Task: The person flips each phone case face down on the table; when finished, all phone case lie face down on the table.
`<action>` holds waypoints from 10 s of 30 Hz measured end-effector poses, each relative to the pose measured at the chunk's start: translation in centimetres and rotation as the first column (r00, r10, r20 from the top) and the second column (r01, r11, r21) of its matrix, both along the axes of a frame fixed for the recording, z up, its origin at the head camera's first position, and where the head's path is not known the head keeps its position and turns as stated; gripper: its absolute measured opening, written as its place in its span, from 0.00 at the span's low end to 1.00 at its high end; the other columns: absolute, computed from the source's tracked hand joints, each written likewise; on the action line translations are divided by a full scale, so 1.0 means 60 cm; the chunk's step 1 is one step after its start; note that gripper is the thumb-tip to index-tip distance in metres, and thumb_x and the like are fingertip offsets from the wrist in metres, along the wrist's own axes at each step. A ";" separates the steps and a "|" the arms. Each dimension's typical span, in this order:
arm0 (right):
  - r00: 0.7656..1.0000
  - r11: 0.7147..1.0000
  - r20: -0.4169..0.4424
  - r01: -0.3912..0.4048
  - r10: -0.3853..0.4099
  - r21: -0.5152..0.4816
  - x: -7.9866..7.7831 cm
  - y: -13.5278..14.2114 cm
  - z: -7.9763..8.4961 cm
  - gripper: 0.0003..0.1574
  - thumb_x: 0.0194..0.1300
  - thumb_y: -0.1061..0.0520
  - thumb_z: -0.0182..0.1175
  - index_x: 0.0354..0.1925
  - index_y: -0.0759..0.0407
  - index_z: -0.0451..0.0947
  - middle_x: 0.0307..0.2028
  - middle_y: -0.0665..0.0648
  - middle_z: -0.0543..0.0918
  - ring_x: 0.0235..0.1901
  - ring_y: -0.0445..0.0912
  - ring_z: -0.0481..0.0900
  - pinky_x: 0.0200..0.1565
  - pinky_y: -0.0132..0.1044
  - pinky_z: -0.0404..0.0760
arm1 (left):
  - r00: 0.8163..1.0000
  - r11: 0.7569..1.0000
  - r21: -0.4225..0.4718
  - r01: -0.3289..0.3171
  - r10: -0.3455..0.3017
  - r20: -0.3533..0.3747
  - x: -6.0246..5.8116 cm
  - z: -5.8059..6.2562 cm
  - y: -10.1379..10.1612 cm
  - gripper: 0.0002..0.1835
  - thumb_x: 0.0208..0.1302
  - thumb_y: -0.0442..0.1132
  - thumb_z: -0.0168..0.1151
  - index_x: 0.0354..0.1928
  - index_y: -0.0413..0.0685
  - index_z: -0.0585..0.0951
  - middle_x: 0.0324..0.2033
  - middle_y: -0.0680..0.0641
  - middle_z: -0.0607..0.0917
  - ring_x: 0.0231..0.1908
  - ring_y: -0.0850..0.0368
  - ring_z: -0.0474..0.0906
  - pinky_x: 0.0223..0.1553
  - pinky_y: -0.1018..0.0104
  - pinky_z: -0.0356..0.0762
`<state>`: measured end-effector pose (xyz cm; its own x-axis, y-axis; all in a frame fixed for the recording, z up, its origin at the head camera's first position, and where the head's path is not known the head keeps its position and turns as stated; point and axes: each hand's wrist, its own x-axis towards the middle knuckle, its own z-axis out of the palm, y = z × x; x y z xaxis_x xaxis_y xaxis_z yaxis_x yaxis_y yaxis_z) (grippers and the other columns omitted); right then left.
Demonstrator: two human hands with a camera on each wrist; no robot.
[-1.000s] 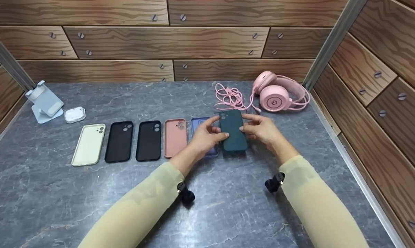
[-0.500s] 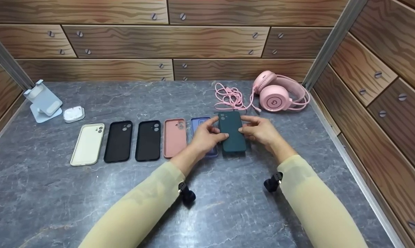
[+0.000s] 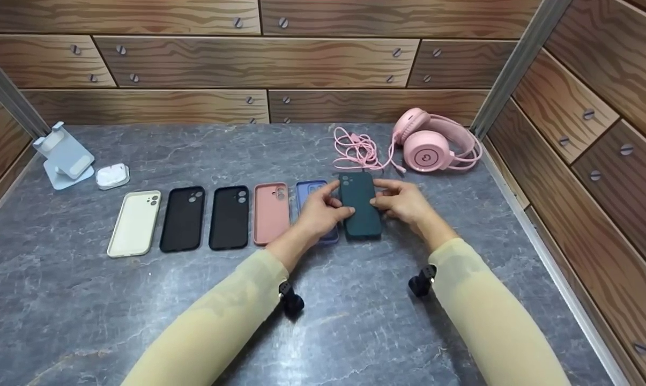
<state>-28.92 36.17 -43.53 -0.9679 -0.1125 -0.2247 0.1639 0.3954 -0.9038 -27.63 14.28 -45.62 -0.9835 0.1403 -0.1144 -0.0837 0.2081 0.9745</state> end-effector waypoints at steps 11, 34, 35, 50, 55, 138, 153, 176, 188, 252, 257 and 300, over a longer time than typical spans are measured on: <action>1.000 0.998 -0.013 -0.009 0.010 0.067 -0.004 0.000 -0.002 0.41 0.73 0.61 0.68 0.79 0.65 0.65 0.54 0.59 0.85 0.40 0.36 0.83 0.41 0.32 0.84 | 0.998 0.989 -0.145 0.011 -0.021 -0.064 0.000 0.001 0.003 0.40 0.66 0.37 0.77 0.78 0.53 0.72 0.37 0.51 0.82 0.35 0.62 0.75 0.40 0.67 0.75; 1.000 0.994 -0.027 -0.011 0.014 0.107 -0.005 0.004 -0.016 0.40 0.74 0.62 0.67 0.78 0.66 0.65 0.61 0.69 0.81 0.41 0.35 0.81 0.41 0.32 0.83 | 0.997 0.977 -0.212 0.034 -0.047 -0.054 -0.002 -0.006 0.009 0.39 0.66 0.38 0.78 0.77 0.49 0.74 0.52 0.51 0.84 0.55 0.60 0.79 0.60 0.66 0.78; 0.999 0.994 -0.028 -0.013 0.016 0.113 -0.005 0.004 -0.016 0.40 0.74 0.62 0.66 0.78 0.66 0.65 0.62 0.70 0.80 0.42 0.35 0.81 0.41 0.32 0.83 | 0.997 0.974 -0.225 0.036 -0.049 -0.056 -0.002 -0.006 0.009 0.38 0.66 0.38 0.78 0.77 0.49 0.74 0.55 0.50 0.84 0.57 0.59 0.79 0.62 0.66 0.77; 0.997 0.989 -0.076 -0.012 0.023 0.147 0.001 -0.002 -0.015 0.40 0.72 0.61 0.68 0.77 0.67 0.67 0.66 0.73 0.77 0.46 0.36 0.80 0.41 0.32 0.82 | 0.995 0.953 -0.297 0.051 -0.074 -0.067 -0.003 -0.009 0.009 0.40 0.67 0.41 0.77 0.79 0.50 0.71 0.68 0.46 0.78 0.69 0.53 0.73 0.69 0.62 0.72; 0.995 0.990 -0.099 -0.004 0.018 0.138 0.004 -0.004 -0.012 0.40 0.71 0.62 0.69 0.76 0.67 0.68 0.65 0.74 0.78 0.45 0.35 0.80 0.39 0.31 0.82 | 0.996 0.962 -0.266 0.060 -0.076 -0.049 -0.002 -0.008 0.006 0.39 0.67 0.40 0.76 0.78 0.51 0.72 0.71 0.46 0.76 0.72 0.52 0.71 0.70 0.61 0.71; 0.964 0.981 -0.240 -0.069 0.112 0.182 0.017 -0.143 -0.016 0.33 0.68 0.65 0.71 0.68 0.73 0.76 0.54 0.73 0.86 0.51 0.52 0.86 0.47 0.24 0.82 | 0.987 0.970 -0.240 0.031 -0.068 -0.147 0.008 0.016 -0.177 0.28 0.68 0.36 0.74 0.68 0.39 0.81 0.60 0.42 0.86 0.60 0.48 0.82 0.59 0.62 0.81; 0.943 0.954 -0.256 -0.144 0.213 0.261 0.014 -0.141 -0.024 0.35 0.64 0.64 0.74 0.66 0.73 0.77 0.50 0.71 0.87 0.41 0.45 0.82 0.42 0.24 0.77 | 0.973 0.918 -0.391 0.065 -0.146 -0.180 0.006 0.004 -0.172 0.32 0.66 0.39 0.77 0.70 0.42 0.80 0.65 0.44 0.83 0.67 0.51 0.77 0.69 0.61 0.71; 0.934 0.933 -0.254 -0.164 0.251 0.320 0.010 -0.137 -0.028 0.35 0.63 0.64 0.75 0.66 0.71 0.79 0.51 0.69 0.87 0.41 0.45 0.82 0.41 0.25 0.77 | 0.973 0.846 -0.524 0.095 -0.190 -0.132 0.004 0.007 -0.159 0.39 0.61 0.45 0.81 0.73 0.45 0.78 0.75 0.40 0.72 0.77 0.47 0.63 0.76 0.57 0.60; 0.930 0.921 -0.253 -0.169 0.267 0.350 0.012 -0.138 -0.022 0.33 0.65 0.63 0.74 0.66 0.69 0.79 0.50 0.68 0.88 0.41 0.46 0.82 0.41 0.26 0.77 | 0.972 0.838 -0.541 0.074 -0.183 -0.151 0.005 0.007 -0.155 0.37 0.61 0.42 0.80 0.72 0.45 0.78 0.73 0.40 0.74 0.74 0.46 0.68 0.75 0.58 0.64; 0.918 0.896 -0.272 -0.160 0.290 0.414 0.009 -0.142 -0.018 0.32 0.64 0.62 0.75 0.64 0.70 0.80 0.48 0.66 0.88 0.43 0.50 0.84 0.42 0.30 0.79 | 0.998 0.974 0.219 0.051 -0.060 0.037 0.018 0.012 -0.155 0.39 0.64 0.27 0.70 0.77 0.49 0.73 0.50 0.47 0.86 0.29 0.55 0.80 0.29 0.63 0.78; 0.906 0.889 -0.297 -0.153 0.301 0.432 0.012 -0.143 -0.018 0.31 0.63 0.62 0.76 0.63 0.71 0.82 0.45 0.65 0.88 0.40 0.50 0.84 0.40 0.30 0.78 | 0.998 0.973 0.227 0.040 -0.049 0.036 0.018 0.011 -0.151 0.37 0.65 0.27 0.71 0.76 0.50 0.75 0.50 0.47 0.86 0.32 0.55 0.81 0.32 0.64 0.80; 0.985 0.943 0.103 -0.097 0.136 -0.317 0.009 -0.170 0.015 0.37 0.78 0.60 0.63 0.77 0.70 0.64 0.50 0.54 0.90 0.47 0.43 0.89 0.49 0.34 0.85 | 0.998 0.974 0.226 0.033 -0.043 0.041 0.028 0.016 -0.150 0.28 0.65 0.35 0.75 0.68 0.51 0.83 0.54 0.51 0.85 0.38 0.48 0.86 0.31 0.60 0.78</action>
<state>-28.39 25.97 -42.61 -0.9113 -0.3058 -0.2757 0.2497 0.1221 -0.9606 -25.94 5.26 -44.63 -0.9714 0.2049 -0.1202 -0.1253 -0.0122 0.9920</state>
